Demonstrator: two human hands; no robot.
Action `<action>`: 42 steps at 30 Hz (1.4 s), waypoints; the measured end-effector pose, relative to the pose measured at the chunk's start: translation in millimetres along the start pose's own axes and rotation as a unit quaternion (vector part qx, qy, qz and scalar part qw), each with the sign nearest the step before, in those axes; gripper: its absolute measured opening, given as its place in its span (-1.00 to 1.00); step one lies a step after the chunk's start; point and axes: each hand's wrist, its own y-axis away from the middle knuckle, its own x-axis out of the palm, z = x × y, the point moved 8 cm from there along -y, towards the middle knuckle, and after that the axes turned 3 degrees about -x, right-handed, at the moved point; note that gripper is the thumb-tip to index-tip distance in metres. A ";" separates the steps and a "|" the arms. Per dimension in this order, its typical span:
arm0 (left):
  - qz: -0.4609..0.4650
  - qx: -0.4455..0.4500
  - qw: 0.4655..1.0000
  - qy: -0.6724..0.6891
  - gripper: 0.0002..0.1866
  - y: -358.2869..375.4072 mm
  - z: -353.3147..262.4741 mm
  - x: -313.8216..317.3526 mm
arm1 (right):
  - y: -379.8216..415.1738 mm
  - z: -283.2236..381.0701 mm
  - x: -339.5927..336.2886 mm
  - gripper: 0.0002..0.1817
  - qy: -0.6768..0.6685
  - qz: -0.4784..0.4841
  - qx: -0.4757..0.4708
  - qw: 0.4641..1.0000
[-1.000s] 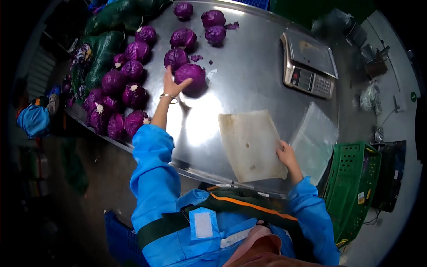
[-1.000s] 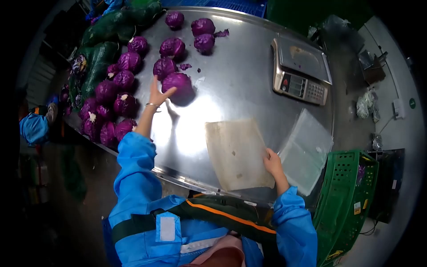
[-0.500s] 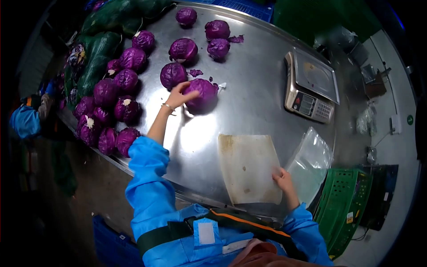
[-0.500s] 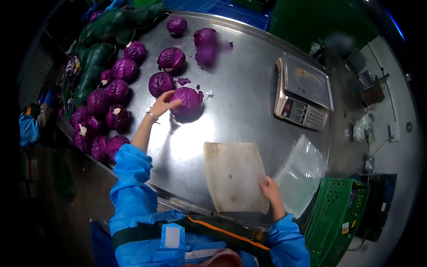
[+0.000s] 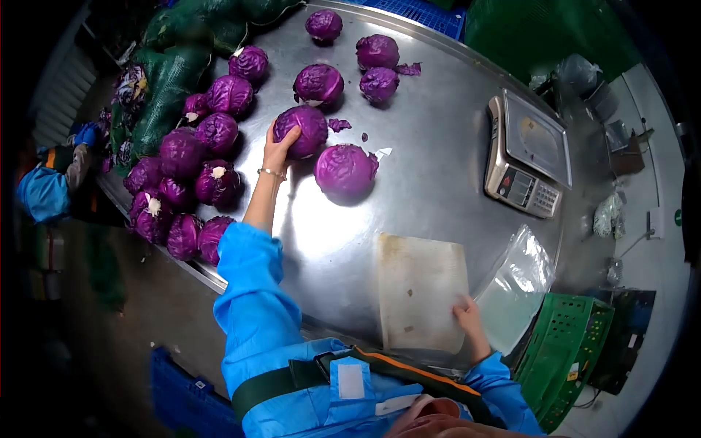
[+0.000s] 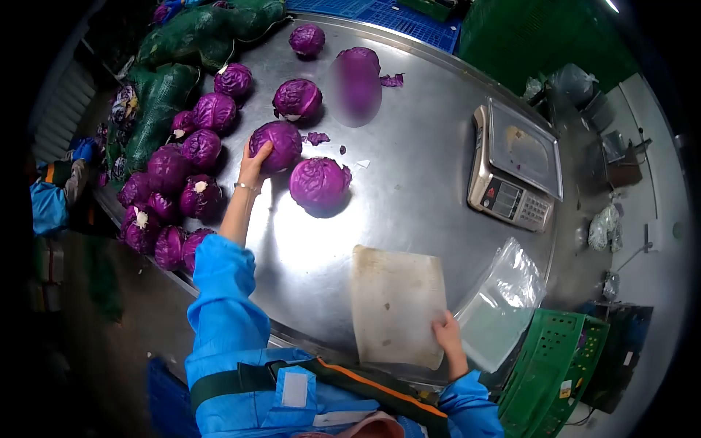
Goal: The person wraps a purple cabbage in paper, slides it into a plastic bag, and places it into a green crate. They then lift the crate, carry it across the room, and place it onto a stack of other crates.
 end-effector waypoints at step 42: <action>0.639 0.322 0.614 -0.332 -0.80 461.0 242.4 467.6 | 302.7 -131.9 -174.9 -0.33 -0.602 -0.141 0.199 0.760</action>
